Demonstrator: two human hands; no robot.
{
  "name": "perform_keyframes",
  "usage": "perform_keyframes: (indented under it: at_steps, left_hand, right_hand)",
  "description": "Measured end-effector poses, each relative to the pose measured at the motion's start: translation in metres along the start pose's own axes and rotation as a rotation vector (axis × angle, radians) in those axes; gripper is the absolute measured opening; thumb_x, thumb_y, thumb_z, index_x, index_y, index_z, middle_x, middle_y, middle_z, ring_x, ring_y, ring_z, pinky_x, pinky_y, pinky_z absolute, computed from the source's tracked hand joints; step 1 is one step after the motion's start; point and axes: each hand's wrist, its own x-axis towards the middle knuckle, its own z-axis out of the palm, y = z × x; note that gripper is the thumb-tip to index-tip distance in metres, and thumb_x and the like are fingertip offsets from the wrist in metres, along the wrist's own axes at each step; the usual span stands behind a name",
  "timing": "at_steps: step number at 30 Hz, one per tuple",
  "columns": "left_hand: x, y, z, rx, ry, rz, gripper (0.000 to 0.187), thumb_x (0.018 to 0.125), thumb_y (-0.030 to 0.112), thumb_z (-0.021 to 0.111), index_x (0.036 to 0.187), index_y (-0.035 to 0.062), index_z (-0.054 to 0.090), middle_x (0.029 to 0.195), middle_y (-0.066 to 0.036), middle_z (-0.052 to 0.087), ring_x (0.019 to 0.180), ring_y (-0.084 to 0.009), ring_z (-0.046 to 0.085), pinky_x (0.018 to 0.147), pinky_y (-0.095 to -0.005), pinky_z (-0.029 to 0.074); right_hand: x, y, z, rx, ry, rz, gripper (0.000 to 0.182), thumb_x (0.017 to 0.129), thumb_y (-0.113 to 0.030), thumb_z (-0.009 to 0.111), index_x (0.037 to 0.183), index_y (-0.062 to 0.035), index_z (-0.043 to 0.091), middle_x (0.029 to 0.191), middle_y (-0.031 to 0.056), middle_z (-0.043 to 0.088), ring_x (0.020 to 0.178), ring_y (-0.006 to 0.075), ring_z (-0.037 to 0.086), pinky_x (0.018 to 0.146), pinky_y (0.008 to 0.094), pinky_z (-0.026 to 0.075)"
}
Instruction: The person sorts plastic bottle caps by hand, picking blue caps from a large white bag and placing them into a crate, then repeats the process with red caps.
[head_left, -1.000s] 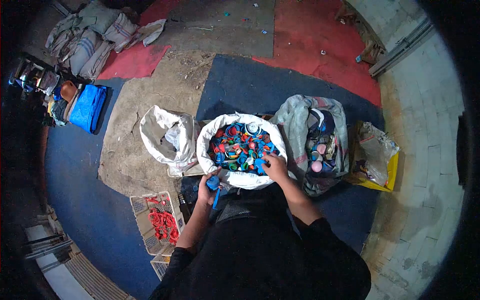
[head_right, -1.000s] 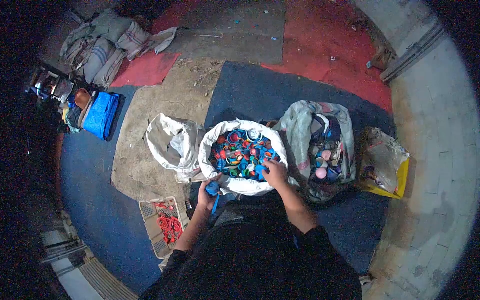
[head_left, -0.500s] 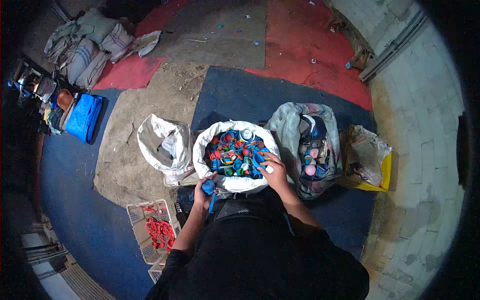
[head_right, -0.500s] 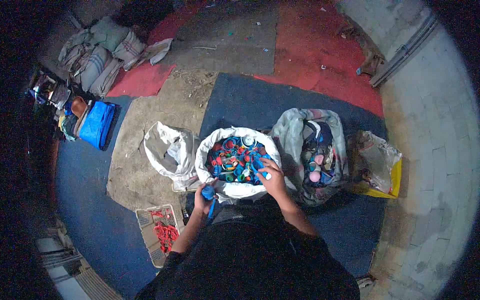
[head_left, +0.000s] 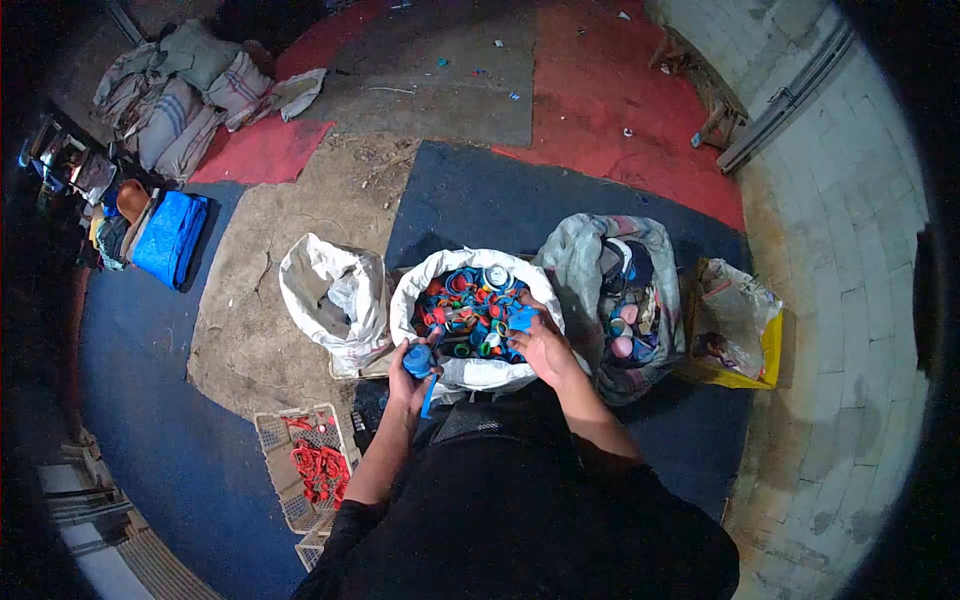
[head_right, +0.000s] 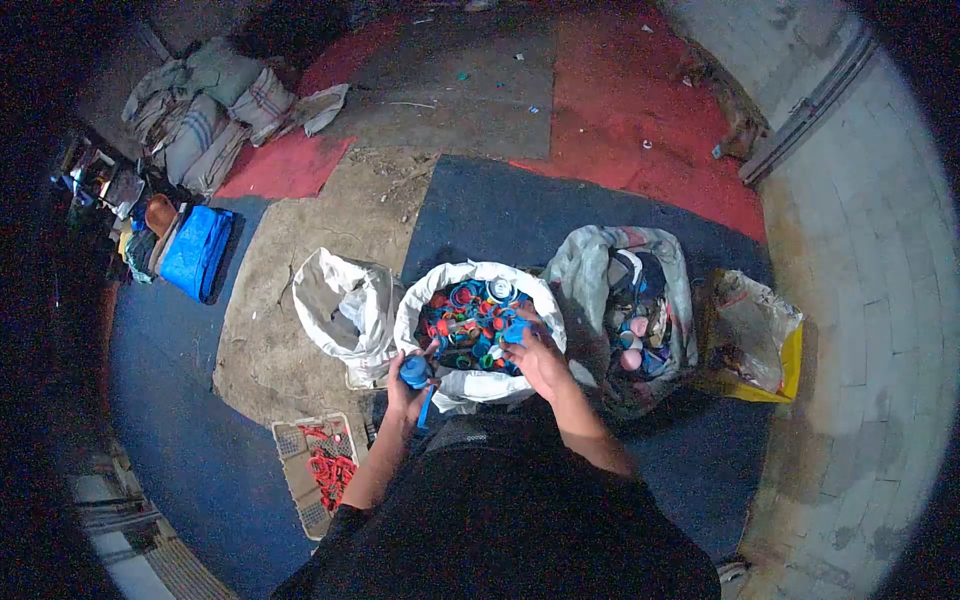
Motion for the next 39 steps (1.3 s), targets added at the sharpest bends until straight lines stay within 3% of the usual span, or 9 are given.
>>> perform_keyframes:
  at_steps: [9,15,20,24,25,31,34,38,39]
  left_hand:
    - [0.01,0.0,0.013,0.074,-0.056,0.015,0.033,0.095,0.041,0.058,0.101,0.009,0.064,0.129,-0.012,0.064,0.093,-0.0195,0.061,0.063,-0.0317,0.05]
    - [0.01,-0.007,0.028,0.061,0.039,0.017,0.036,0.095,0.043,0.057,0.1,0.0089,0.064,0.125,-0.013,0.065,0.08,-0.0161,0.058,0.059,-0.0304,0.048]
    - [0.016,-0.015,0.037,0.2,0.014,0.008,0.041,0.097,0.048,0.055,0.101,0.0083,0.064,0.113,-0.012,0.068,0.08,-0.0145,0.059,0.057,-0.0307,0.049]
    - [0.026,-0.028,0.043,0.222,0.042,-0.018,0.055,0.097,0.058,0.051,0.12,0.0091,0.06,0.116,-0.011,0.065,0.104,-0.0228,0.063,0.086,-0.0403,0.054]
    - [0.022,-0.026,0.047,0.194,-0.009,-0.059,0.061,0.096,0.061,0.051,0.128,0.0096,0.057,0.116,-0.01,0.064,0.11,-0.0257,0.061,0.098,-0.0434,0.049]
    - [0.007,-0.025,0.018,0.159,0.044,-0.062,0.044,0.092,0.039,0.061,0.122,0.0079,0.059,0.113,-0.008,0.065,0.104,-0.0221,0.063,0.092,-0.037,0.051]
    - [0.008,-0.025,-0.004,0.075,0.033,-0.081,0.035,0.087,0.031,0.062,0.114,0.0083,0.06,0.107,-0.007,0.066,0.096,-0.0212,0.064,0.084,-0.0354,0.052]
    - [0.017,-0.026,-0.009,0.087,0.081,-0.073,0.033,0.082,0.027,0.061,0.109,0.0081,0.06,0.104,-0.009,0.065,0.093,-0.0222,0.062,0.074,-0.0371,0.052]
    - [0.018,-0.024,-0.011,0.088,0.025,-0.059,0.033,0.081,0.027,0.06,0.108,0.008,0.06,0.103,-0.01,0.065,0.093,-0.0228,0.062,0.072,-0.0374,0.052]
  right_hand:
    - [0.026,0.018,-0.015,0.152,0.14,0.202,0.045,0.095,-0.043,0.063,0.121,-0.0069,0.06,0.11,0.0133,0.068,0.104,0.027,0.065,0.087,0.0405,0.051]
    - [0.024,0.016,0.0,0.043,0.074,0.056,0.024,0.091,-0.015,0.067,0.113,-0.0052,0.061,0.119,0.0129,0.065,0.108,0.0253,0.063,0.095,0.0393,0.049]
    - [0.02,0.006,0.052,-0.615,-0.124,-0.203,0.025,0.082,0.0,0.071,0.105,-0.0032,0.063,0.135,0.0144,0.059,0.117,0.0211,0.058,0.098,0.0336,0.046]
    - [0.024,0.024,0.078,-1.376,-0.465,-0.496,0.021,0.08,-0.012,0.076,0.099,-0.0052,0.07,0.129,0.0139,0.062,0.126,0.0319,0.056,0.103,0.0427,0.046]
    - [0.02,0.034,0.08,-1.425,-0.423,-0.423,0.021,0.079,-0.012,0.077,0.098,-0.008,0.071,0.128,0.0136,0.063,0.124,0.0327,0.057,0.103,0.0427,0.046]
    - [0.027,0.042,0.071,-1.621,-0.433,-0.62,0.025,0.082,-0.015,0.075,0.107,-0.0114,0.075,0.134,0.013,0.058,0.125,0.0327,0.055,0.104,0.0426,0.046]
    - [0.031,0.052,0.058,-1.365,-0.579,-0.313,0.031,0.082,-0.015,0.074,0.113,-0.0136,0.075,0.134,0.0144,0.057,0.126,0.0335,0.054,0.104,0.0431,0.045]
    - [0.053,0.058,0.029,-1.097,-0.596,-0.072,0.024,0.092,-0.015,0.068,0.114,-0.0062,0.073,0.132,0.0121,0.059,0.116,0.0208,0.061,0.097,0.0355,0.049]
    - [0.057,0.058,0.023,-0.796,-0.429,0.115,0.024,0.096,-0.015,0.065,0.115,-0.0015,0.071,0.131,0.0132,0.062,0.115,0.0224,0.061,0.1,0.0379,0.047]
